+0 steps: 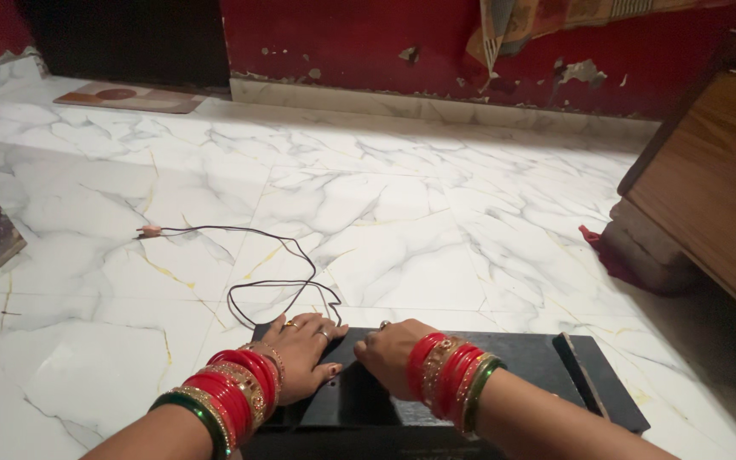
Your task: The person uses a screwdriver to tighten screws on the bottom of a black electronic device, then flips it over to reveal a vintage radio and adjusts its knobs.
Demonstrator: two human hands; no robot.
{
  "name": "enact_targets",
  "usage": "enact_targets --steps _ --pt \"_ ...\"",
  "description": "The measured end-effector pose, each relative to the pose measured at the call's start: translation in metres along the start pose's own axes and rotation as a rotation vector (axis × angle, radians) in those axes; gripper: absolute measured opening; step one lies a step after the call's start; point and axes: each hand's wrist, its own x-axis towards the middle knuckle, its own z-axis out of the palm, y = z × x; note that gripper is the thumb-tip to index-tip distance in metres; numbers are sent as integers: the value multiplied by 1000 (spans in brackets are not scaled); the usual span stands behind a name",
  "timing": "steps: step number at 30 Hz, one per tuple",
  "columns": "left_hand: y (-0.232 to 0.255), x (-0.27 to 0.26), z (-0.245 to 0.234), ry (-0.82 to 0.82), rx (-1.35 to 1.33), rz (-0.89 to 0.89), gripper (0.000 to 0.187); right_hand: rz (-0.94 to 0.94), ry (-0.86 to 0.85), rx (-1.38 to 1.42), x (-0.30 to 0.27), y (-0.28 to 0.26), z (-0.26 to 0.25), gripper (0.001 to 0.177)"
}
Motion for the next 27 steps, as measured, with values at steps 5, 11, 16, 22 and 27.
enact_targets --steps 5,11,16,22,27 --pt "-1 -3 -1 7 6 -1 67 47 11 -8 5 -5 6 28" --pt "-1 -2 -2 -14 3 -4 67 100 89 90 -1 -2 13 29" --pt "1 -1 0 -9 44 -17 68 31 6 43 -7 -1 9 38" --pt "0 0 -1 -28 42 -18 68 51 -26 23 -4 -3 5 40" --pt "0 0 -2 -13 27 -32 68 220 -34 129 4 -15 19 39"
